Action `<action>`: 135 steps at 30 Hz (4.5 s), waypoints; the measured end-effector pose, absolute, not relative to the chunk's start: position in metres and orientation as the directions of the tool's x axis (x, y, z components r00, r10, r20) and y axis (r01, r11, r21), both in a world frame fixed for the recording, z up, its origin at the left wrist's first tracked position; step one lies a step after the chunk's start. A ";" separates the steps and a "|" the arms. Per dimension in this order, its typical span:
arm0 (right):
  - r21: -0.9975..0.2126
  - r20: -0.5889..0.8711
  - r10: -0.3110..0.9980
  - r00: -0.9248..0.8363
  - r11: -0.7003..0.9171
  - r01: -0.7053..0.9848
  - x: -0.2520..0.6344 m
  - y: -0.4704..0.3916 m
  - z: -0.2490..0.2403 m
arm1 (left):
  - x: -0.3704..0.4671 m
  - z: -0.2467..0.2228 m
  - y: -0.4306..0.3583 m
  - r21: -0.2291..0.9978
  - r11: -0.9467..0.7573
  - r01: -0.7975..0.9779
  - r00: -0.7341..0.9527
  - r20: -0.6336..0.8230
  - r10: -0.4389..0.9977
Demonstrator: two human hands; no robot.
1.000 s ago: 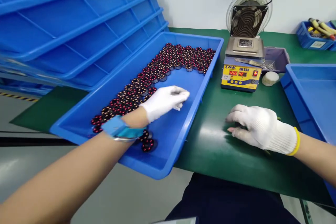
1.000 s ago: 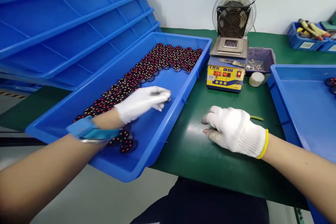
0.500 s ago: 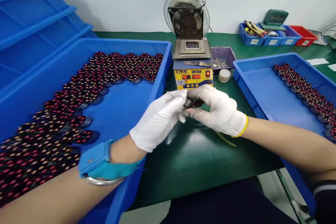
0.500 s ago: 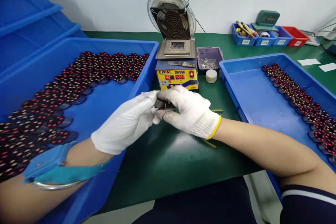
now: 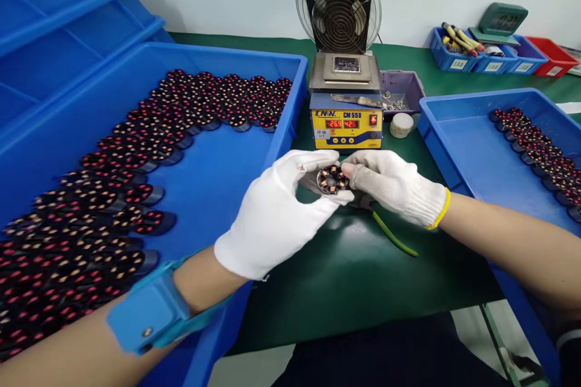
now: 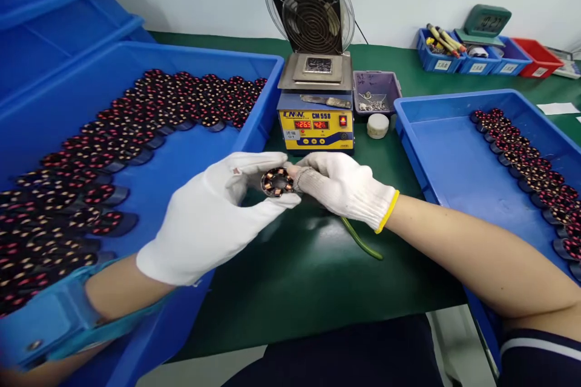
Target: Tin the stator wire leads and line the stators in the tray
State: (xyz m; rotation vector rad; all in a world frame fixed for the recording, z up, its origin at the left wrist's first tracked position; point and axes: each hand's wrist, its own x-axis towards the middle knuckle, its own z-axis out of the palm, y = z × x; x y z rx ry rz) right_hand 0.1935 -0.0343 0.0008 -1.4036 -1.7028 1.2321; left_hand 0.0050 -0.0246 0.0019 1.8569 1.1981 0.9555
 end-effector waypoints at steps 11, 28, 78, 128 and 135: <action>-0.915 -0.107 0.975 -0.195 -0.019 0.404 0.203 -0.033 0.018 | -0.001 -0.006 -0.023 0.820 -0.403 0.406 0.290 0.302 0.908; -0.981 -0.121 0.976 -0.179 -0.090 0.172 0.177 -0.043 0.011 | 0.001 0.001 -0.032 0.721 -0.497 0.482 0.390 0.332 0.859; -0.953 0.052 0.986 -0.156 0.096 0.287 0.184 -0.049 0.001 | -0.004 0.020 -0.023 0.699 -0.238 0.674 0.451 -0.134 0.883; -0.794 0.296 0.954 -0.039 0.269 0.545 0.203 -0.016 0.014 | 0.000 0.018 -0.035 0.723 -0.265 0.638 0.568 -0.210 0.796; -0.031 0.406 0.906 -0.119 0.144 0.989 0.218 0.077 0.077 | 0.001 -0.003 -0.024 0.479 -0.489 0.729 0.680 -0.426 0.597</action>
